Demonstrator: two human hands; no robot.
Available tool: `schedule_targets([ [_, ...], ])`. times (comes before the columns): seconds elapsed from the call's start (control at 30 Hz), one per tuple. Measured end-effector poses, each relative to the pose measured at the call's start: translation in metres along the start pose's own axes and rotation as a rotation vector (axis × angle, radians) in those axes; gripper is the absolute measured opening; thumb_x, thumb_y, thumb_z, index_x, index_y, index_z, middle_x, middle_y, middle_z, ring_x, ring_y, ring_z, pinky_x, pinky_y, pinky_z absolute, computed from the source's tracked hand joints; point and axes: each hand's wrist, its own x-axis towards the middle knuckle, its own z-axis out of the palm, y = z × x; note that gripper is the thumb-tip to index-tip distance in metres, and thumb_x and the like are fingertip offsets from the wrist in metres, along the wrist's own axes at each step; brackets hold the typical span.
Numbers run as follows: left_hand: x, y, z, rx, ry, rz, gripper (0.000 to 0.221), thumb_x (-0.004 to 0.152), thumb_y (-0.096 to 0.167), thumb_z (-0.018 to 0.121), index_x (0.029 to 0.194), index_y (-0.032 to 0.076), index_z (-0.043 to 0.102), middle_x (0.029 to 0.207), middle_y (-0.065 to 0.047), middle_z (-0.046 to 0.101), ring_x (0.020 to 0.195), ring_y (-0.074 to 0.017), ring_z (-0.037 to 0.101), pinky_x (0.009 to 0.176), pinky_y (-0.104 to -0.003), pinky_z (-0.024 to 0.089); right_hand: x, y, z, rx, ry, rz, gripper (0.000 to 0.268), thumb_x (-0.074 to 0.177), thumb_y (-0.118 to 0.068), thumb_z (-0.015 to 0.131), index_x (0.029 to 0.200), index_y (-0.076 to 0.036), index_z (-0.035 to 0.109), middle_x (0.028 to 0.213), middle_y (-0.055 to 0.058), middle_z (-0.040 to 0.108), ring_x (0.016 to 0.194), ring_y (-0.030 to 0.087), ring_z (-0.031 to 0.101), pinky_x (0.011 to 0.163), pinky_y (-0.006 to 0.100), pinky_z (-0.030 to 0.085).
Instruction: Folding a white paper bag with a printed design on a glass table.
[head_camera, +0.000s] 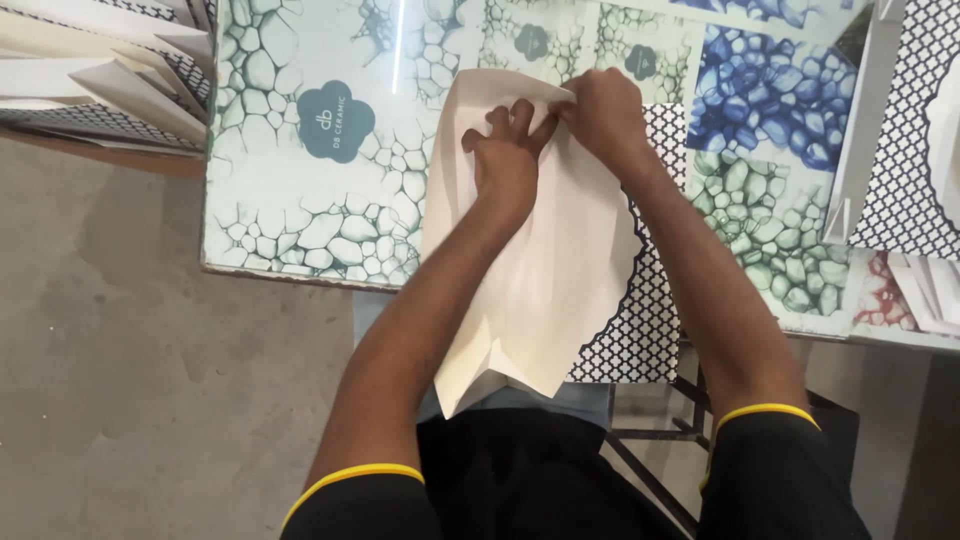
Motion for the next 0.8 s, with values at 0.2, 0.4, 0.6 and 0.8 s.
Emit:
schedule_targets([
  [0.2,-0.015,-0.014,0.035,0.021,0.179,0.049,0.085,0.090,0.019,0.065,0.163,0.026,0.023,0.160,-0.011,0.032,0.147,-0.0380,0.027,0.114,-0.077,0.016,0.004,-0.003,-0.001,0.008,0.034,0.079,0.018,0.089,-0.026,0.083,0.100,-0.012,0.083,0.076,0.018,0.073,0.069,0.037,0.070,0.065,0.048,0.056],
  [0.4,-0.043,-0.018,-0.001,-0.427,0.047,-0.023,0.094,0.087,0.036,0.059,0.160,-0.001,0.013,0.170,-0.016,0.011,0.158,-0.0316,0.007,0.127,-0.055,0.004,0.013,-0.004,0.006,0.022,0.008,0.141,0.021,0.086,-0.028,0.086,0.096,-0.010,0.083,0.077,0.018,0.073,0.070,0.038,0.071,0.066,0.049,0.056],
  [0.6,-0.053,-0.021,0.017,-0.392,0.163,0.021,0.089,0.091,0.034,0.056,0.161,-0.006,0.018,0.170,-0.022,0.017,0.159,-0.0326,0.014,0.129,-0.051,0.009,0.015,-0.002,0.009,0.005,0.021,0.165,0.024,0.085,-0.028,0.087,0.094,-0.006,0.082,0.076,0.019,0.072,0.069,0.039,0.071,0.066,0.048,0.056],
  [0.8,-0.049,-0.021,0.005,-0.411,0.138,0.018,0.092,0.088,0.035,0.058,0.161,-0.004,0.019,0.169,-0.021,0.018,0.159,-0.0329,0.016,0.129,-0.050,0.011,0.016,-0.002,0.009,0.023,0.018,0.140,0.022,0.086,-0.026,0.086,0.096,-0.007,0.082,0.076,0.020,0.072,0.069,0.038,0.071,0.066,0.048,0.056],
])
